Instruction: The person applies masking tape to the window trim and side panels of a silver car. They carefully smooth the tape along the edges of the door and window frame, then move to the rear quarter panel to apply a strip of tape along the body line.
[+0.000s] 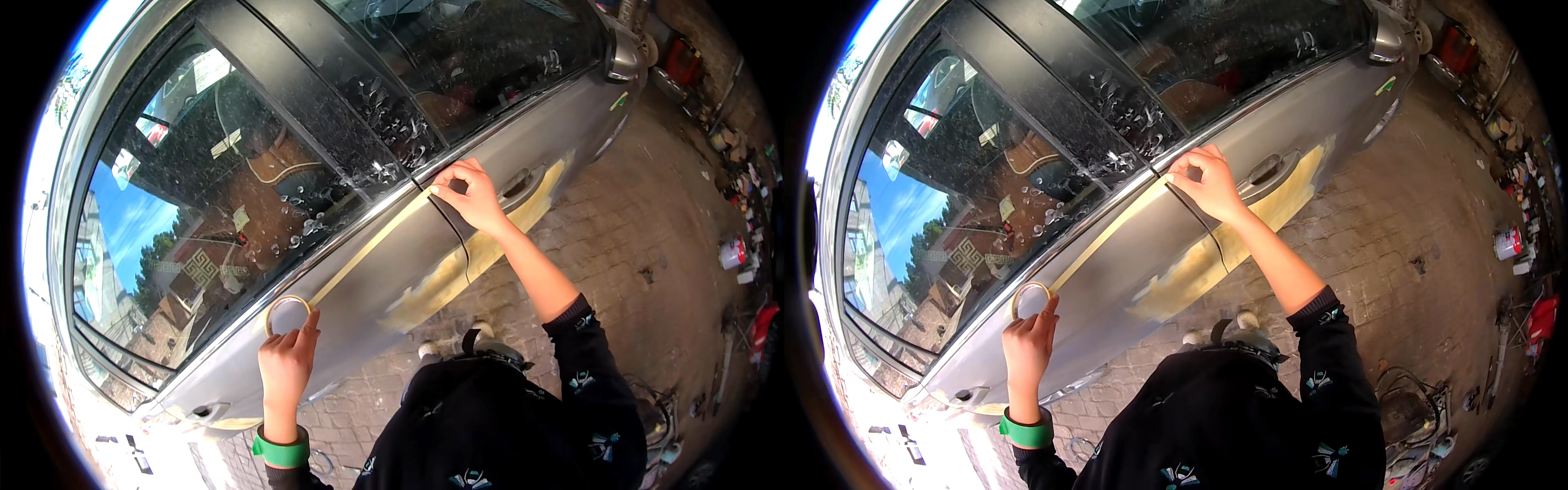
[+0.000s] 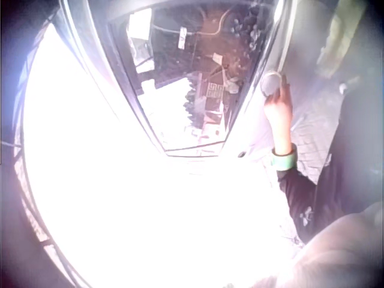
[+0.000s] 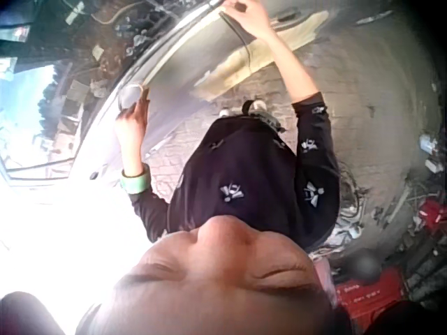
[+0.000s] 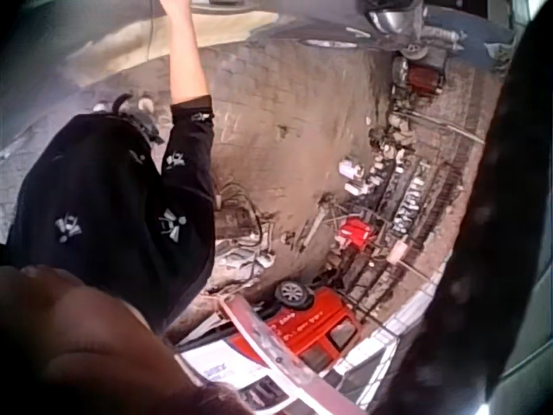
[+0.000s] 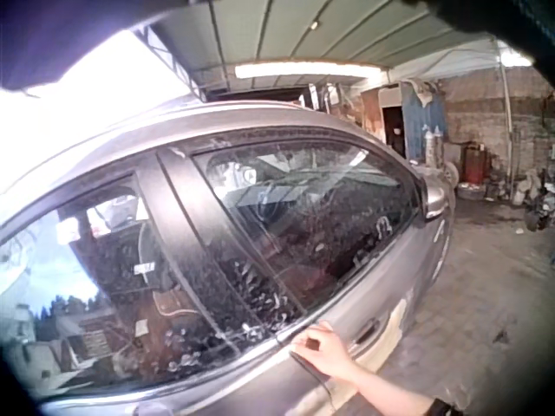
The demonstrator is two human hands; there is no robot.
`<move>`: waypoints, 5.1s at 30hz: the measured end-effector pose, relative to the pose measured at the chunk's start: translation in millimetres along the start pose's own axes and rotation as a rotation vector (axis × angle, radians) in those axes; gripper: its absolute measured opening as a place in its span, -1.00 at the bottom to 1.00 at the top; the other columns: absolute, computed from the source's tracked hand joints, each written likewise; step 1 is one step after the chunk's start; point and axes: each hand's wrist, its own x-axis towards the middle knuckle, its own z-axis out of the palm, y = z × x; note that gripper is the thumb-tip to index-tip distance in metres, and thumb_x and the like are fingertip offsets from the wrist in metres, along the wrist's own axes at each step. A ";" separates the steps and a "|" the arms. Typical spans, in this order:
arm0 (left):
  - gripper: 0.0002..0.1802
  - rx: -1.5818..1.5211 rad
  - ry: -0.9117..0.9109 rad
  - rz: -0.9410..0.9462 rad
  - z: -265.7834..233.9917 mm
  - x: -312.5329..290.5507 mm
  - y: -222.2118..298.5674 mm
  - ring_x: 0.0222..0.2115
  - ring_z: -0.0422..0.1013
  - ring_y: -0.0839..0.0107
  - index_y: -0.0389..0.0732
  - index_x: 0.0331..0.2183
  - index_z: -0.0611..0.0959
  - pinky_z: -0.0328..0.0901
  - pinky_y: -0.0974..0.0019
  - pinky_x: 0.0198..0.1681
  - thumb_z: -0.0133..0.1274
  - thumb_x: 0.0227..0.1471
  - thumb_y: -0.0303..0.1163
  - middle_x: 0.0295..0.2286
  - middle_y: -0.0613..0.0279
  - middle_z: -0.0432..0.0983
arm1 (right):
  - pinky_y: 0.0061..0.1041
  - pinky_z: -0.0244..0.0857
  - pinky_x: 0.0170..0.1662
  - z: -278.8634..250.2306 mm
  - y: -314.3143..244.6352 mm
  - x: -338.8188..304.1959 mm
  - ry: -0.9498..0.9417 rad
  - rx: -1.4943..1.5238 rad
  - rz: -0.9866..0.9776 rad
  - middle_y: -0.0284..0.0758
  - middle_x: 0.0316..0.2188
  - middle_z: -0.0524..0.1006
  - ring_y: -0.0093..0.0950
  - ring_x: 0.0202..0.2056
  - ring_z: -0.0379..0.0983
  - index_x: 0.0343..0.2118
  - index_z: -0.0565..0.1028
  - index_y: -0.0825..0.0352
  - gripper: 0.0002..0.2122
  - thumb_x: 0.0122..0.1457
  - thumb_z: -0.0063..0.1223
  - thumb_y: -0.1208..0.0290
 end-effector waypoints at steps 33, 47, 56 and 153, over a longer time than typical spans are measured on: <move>-0.52 0.111 -0.060 0.033 -9.9 72.6 84.3 -0.65 0.41 0.15 -0.14 0.11 0.63 0.30 0.14 -0.53 0.19 0.14 -0.45 -0.62 0.16 0.47 | -0.35 0.21 0.07 -89.3 60.6 2.3 0.057 0.201 0.047 -0.47 -0.36 0.52 -0.41 -0.14 0.41 -0.44 0.61 0.19 -0.88 0.07 0.38 0.34; -0.38 -0.206 -0.133 0.526 -28.4 158.9 133.5 -0.75 0.27 0.44 -0.06 0.09 0.67 0.18 0.30 -0.66 0.36 -0.08 -0.41 -0.73 0.41 0.25 | -0.41 0.26 0.02 -267.1 67.0 -35.0 0.439 -0.112 0.195 -0.42 -0.38 0.49 -0.46 -0.16 0.39 -0.38 0.64 0.29 -0.91 0.10 0.35 0.44; -0.39 -0.282 -0.021 0.650 11.6 214.9 165.1 -0.73 0.25 0.46 -0.13 0.11 0.65 0.18 0.31 -0.65 0.32 -0.04 -0.42 -0.72 0.38 0.20 | -0.48 0.32 -0.07 -397.2 88.9 -31.2 0.609 -0.311 0.222 -0.43 -0.39 0.50 -0.54 -0.25 0.42 -0.35 0.65 0.31 -0.89 0.13 0.36 0.42; -0.50 0.484 0.392 -0.152 363.0 601.7 485.9 0.14 0.18 -0.24 -0.36 0.17 0.47 0.04 -0.15 0.25 0.02 0.23 -0.42 0.13 -0.28 0.25 | -0.58 0.28 -0.03 -750.4 620.5 351.8 -0.013 0.053 -0.206 -0.39 0.03 0.41 -0.63 -0.19 0.34 -0.28 0.63 0.30 -0.89 0.25 0.24 0.38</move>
